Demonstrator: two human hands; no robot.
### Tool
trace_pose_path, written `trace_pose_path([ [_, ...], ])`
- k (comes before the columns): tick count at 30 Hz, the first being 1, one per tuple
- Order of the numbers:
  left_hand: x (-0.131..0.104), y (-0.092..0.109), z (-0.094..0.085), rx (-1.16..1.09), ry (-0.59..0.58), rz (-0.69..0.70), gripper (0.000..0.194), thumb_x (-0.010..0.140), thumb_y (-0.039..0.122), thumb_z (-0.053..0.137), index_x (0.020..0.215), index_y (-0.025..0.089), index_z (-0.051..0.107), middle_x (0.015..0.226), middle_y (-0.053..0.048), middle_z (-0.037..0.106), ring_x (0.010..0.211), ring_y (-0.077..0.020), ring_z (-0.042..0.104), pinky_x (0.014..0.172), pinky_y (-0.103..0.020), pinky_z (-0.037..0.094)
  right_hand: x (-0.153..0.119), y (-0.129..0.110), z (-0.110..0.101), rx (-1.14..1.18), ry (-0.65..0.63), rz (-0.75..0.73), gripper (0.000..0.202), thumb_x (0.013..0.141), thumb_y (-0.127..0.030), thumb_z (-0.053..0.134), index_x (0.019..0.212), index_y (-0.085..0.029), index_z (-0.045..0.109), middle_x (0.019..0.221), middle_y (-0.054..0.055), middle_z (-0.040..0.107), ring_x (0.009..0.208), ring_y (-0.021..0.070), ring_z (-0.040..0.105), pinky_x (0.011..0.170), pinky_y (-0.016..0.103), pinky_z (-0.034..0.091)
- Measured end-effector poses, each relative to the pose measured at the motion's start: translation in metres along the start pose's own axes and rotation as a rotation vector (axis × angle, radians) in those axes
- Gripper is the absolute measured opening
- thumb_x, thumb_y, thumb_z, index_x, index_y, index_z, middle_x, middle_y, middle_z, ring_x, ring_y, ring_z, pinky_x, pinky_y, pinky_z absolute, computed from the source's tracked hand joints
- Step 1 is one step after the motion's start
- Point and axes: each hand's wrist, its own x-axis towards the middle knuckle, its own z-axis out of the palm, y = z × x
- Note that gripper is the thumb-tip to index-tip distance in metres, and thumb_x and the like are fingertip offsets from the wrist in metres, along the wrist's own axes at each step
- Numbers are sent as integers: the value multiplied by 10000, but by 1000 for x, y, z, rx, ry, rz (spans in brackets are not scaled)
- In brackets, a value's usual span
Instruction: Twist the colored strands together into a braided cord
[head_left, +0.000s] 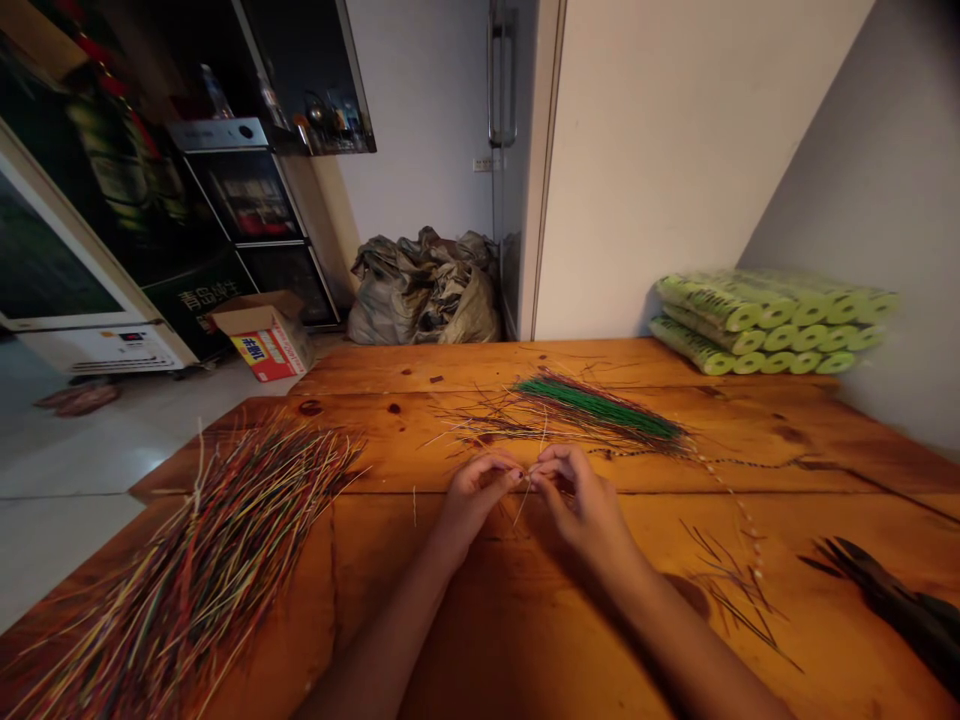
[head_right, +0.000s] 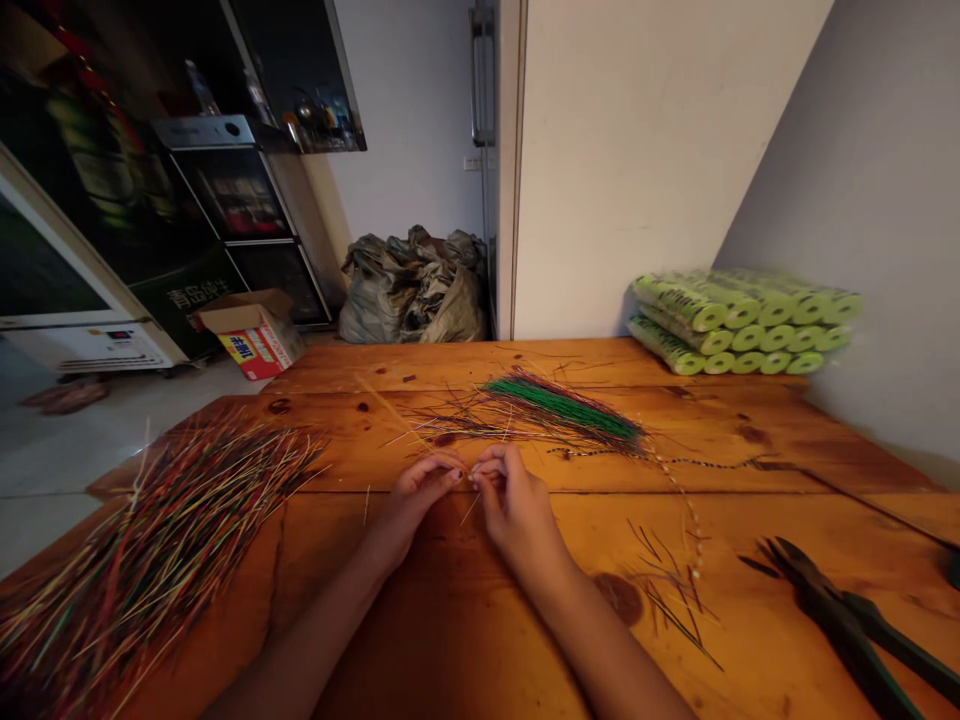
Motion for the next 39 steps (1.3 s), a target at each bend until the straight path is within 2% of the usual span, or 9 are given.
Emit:
trace_pose_path([
  [2,0,0,1,26,31,6,142,652,297,673,639,157,657,770,-26,583,817,-162,526,789,-264,385,0,2,1,-27,-9,-16,121,771,-193,508,873,-228,453,780,38,627,740,178,623,680,303,482],
  [6,-2,-2,1,24,62,-69,141,653,291,668,612,156,651,754,-17,573,798,-156,521,782,-266,386,0,5,2,-96,-50,-29,112,781,-193,470,889,-214,448,765,43,633,687,171,621,653,302,492],
  [13,-3,-4,0,-3,51,-79,132,697,286,625,665,161,653,746,-5,575,784,-144,506,762,-252,379,-1,9,2,-223,-72,-36,104,811,-225,462,842,-208,560,812,48,663,746,178,618,709,313,476],
  [22,1,-8,0,159,93,63,144,688,289,625,613,166,624,785,-13,531,799,-143,513,745,-256,391,2,15,3,33,-31,229,161,718,-332,567,749,-184,625,724,42,676,634,164,605,621,285,462],
  [26,2,-10,0,202,77,38,146,682,296,617,631,162,647,891,-48,549,892,-168,518,756,-266,399,3,14,2,76,-26,267,172,690,-344,594,727,-182,637,707,39,672,624,162,590,614,285,444],
  [30,2,-10,-1,258,87,49,137,677,280,614,609,164,638,947,-58,536,888,-171,521,717,-269,416,5,11,1,143,-16,295,170,655,-344,633,704,-183,650,701,32,662,648,161,576,648,289,426],
  [34,1,-8,-4,309,150,126,136,703,260,597,605,174,638,962,-60,502,969,-188,498,740,-271,426,6,5,1,378,-114,403,249,680,-419,612,646,-176,650,587,3,592,551,123,496,559,258,377],
  [37,1,-6,-5,331,191,172,132,709,240,598,599,181,641,945,-52,478,989,-189,486,777,-276,428,5,2,2,568,-131,451,297,727,-449,573,700,-169,666,650,14,596,565,108,469,544,244,349],
  [39,1,-5,-4,346,188,189,130,705,232,605,590,182,638,924,-45,469,955,-182,496,762,-274,436,4,1,3,614,-120,494,274,710,-432,607,716,-164,666,660,7,586,523,84,420,506,232,312],
])
